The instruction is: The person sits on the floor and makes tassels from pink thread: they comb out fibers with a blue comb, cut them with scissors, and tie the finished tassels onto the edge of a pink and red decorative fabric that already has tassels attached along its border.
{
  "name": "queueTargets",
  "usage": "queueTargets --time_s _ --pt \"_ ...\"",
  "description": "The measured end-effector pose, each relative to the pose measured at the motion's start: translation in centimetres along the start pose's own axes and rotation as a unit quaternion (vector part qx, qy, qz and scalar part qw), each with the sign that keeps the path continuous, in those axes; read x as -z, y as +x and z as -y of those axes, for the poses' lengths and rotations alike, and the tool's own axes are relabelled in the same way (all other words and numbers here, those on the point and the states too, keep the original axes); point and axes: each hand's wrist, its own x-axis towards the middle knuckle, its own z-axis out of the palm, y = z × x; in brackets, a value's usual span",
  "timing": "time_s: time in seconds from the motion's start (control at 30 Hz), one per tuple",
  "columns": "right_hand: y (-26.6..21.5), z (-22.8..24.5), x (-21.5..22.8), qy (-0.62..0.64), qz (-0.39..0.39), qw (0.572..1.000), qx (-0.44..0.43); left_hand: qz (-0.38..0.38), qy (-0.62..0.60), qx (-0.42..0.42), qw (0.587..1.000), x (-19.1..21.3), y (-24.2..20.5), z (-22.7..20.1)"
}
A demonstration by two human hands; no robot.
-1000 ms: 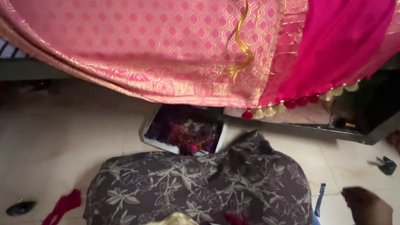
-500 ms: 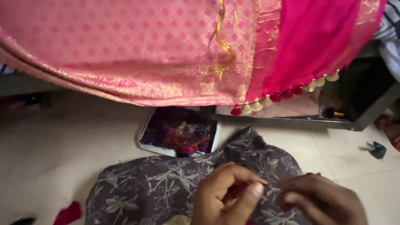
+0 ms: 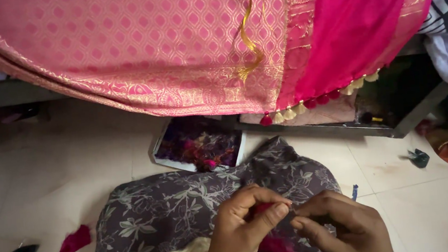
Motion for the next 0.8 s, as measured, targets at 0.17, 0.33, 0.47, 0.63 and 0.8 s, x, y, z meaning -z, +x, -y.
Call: queueTargets --time_s 0.17,0.33,0.47,0.63,0.8 --pt "-0.1 -0.2 -0.2 -0.002 0.002 1.0 -0.001 0.004 -0.038 -0.014 0.999 0.0 0.0 0.2" --pt "-0.1 -0.7 -0.3 0.011 0.018 1.0 -0.002 -0.002 -0.05 -0.016 0.999 0.1 -0.1 0.5" --pt "0.3 0.2 -0.3 -0.008 0.009 1.0 -0.01 0.006 -0.066 0.018 0.998 0.2 -0.1 0.6" --pt "-0.3 -0.8 0.2 -0.021 0.032 0.999 0.012 0.01 -0.036 -0.011 0.999 0.0 0.0 0.7" --pt "-0.3 0.1 0.2 -0.006 0.041 0.999 -0.006 0.012 -0.035 0.008 0.999 0.0 0.0 0.6"
